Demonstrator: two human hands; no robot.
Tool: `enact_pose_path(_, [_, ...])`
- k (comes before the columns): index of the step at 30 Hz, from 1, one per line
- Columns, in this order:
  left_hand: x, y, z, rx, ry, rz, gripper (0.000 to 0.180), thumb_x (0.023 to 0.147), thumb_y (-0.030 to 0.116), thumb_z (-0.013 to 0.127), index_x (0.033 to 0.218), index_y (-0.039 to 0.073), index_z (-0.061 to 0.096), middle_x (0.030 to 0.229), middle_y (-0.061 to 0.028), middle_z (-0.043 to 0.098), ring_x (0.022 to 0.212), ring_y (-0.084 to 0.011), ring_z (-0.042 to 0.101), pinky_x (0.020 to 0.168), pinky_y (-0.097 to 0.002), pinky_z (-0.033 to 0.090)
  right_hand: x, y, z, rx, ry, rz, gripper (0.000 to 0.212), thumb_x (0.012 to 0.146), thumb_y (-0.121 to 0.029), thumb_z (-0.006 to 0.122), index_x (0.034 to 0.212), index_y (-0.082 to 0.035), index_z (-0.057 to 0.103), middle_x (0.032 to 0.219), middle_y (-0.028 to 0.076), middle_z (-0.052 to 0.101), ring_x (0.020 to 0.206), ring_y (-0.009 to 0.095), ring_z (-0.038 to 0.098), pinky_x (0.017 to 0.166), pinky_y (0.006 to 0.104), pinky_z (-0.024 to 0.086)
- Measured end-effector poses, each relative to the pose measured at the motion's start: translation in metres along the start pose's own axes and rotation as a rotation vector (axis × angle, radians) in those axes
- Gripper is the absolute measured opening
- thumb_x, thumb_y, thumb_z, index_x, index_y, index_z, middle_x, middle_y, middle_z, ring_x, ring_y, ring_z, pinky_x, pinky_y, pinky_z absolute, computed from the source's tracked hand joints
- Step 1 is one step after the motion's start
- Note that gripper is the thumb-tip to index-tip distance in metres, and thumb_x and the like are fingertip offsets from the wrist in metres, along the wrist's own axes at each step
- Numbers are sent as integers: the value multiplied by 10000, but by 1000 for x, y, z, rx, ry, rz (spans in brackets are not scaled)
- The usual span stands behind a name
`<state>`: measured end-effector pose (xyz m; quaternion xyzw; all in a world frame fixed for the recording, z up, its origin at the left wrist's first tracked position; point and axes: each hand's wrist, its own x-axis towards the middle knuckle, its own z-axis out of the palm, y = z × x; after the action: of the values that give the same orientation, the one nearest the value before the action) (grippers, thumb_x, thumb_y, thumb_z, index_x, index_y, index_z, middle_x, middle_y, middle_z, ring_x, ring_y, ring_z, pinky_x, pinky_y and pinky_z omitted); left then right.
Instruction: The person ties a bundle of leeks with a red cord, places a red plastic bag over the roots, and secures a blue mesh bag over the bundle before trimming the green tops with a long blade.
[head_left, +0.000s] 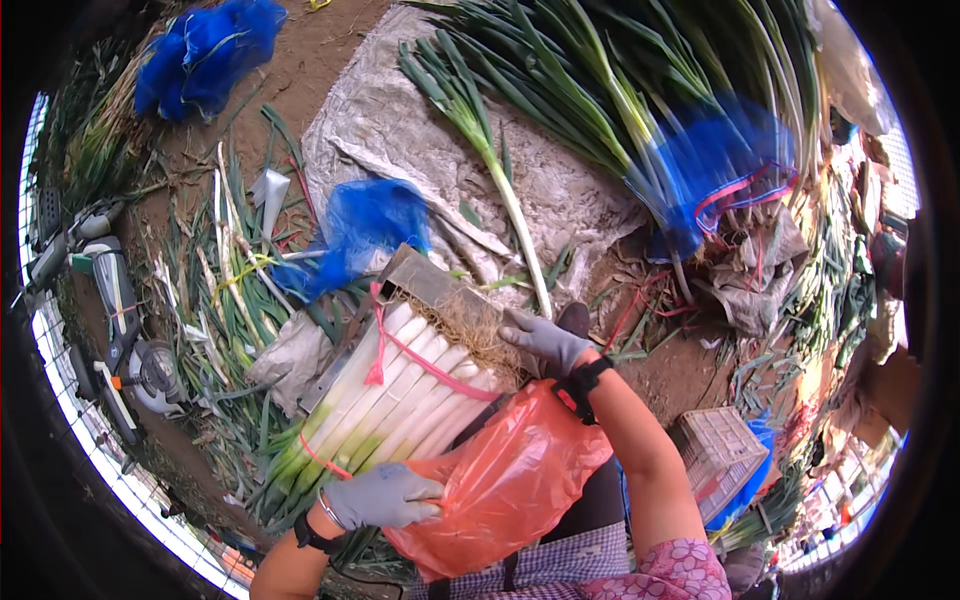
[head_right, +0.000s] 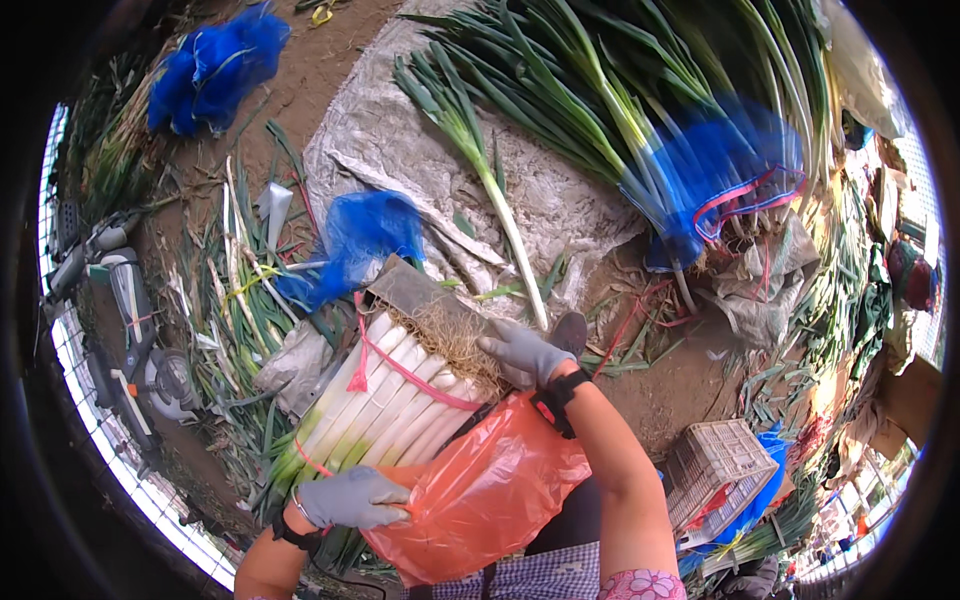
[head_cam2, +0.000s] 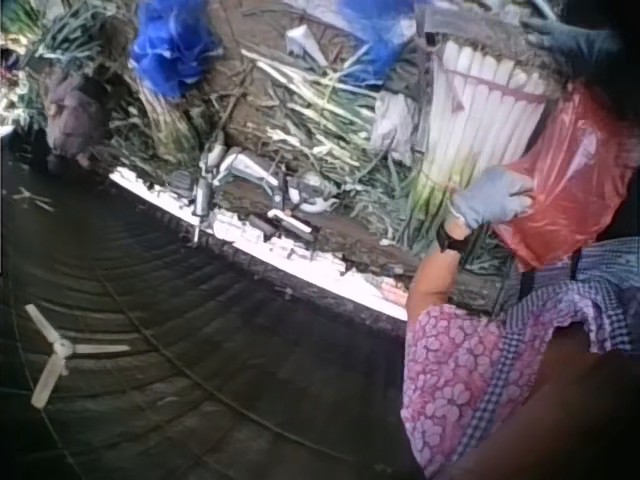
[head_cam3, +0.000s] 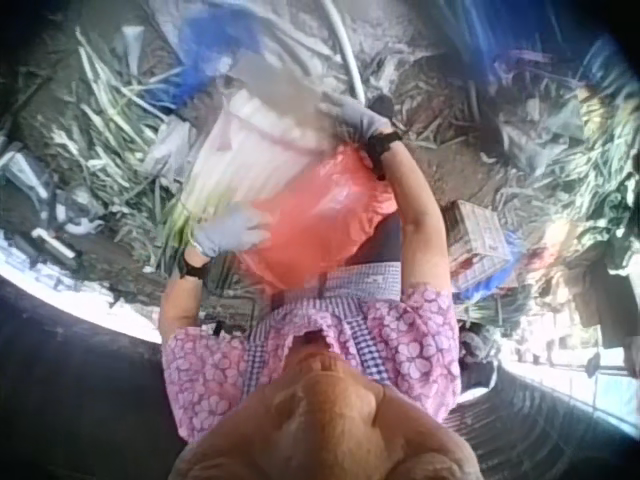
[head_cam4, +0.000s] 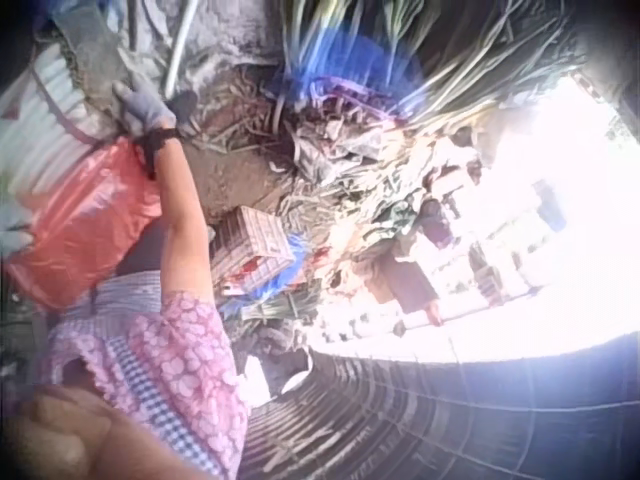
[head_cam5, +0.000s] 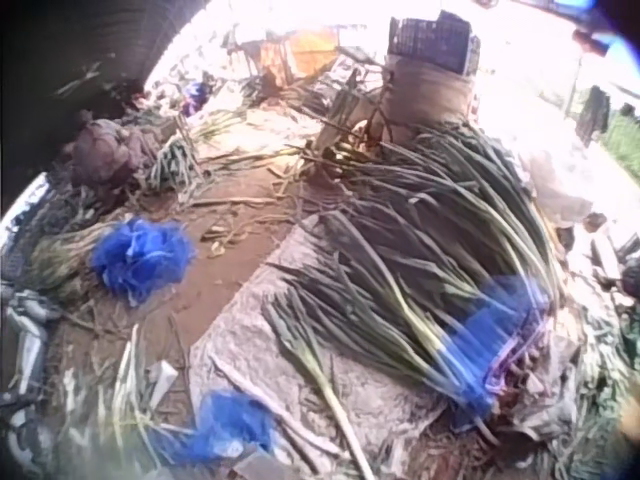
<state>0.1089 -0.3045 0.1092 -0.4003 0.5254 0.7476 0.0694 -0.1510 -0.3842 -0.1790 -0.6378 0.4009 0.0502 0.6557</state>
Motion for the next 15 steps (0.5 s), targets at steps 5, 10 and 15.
enact_pose_path(5, [2, -40, 27, -303, 79, -107, 226, 861, 303, 567, 896, 85, 614, 770, -159, 618, 728, -349, 606, 646, -427, 461, 105, 35, 25, 171, -347, 111, 800, 871, -696, 384, 1273, -16, 511, 1182, 211, 600, 1081, 323, 575, 948, 368, 412])
enact_pose_path(10, [19, -82, 68, -172, 322, 128, 189, 851, 212, 551, 873, 32, 603, 798, -158, 600, 700, -360, 572, 600, -415, 458, 130, 17, 38, 228, -460, 297, 889, 813, -788, 351, 1056, 17, 640, 1024, 172, 650, 953, 293, 601, 854, 382, 448])
enact_pose_path(15, [48, -69, 61, -328, 362, 90, 166, 812, 191, 576, 741, 41, 571, 700, -144, 556, 651, -357, 558, 568, -427, 434, 120, 69, 21, 218, -293, 355, 839, 825, -758, 394, 1047, 9, 653, 977, 154, 659, 887, 271, 615, 854, 346, 459])
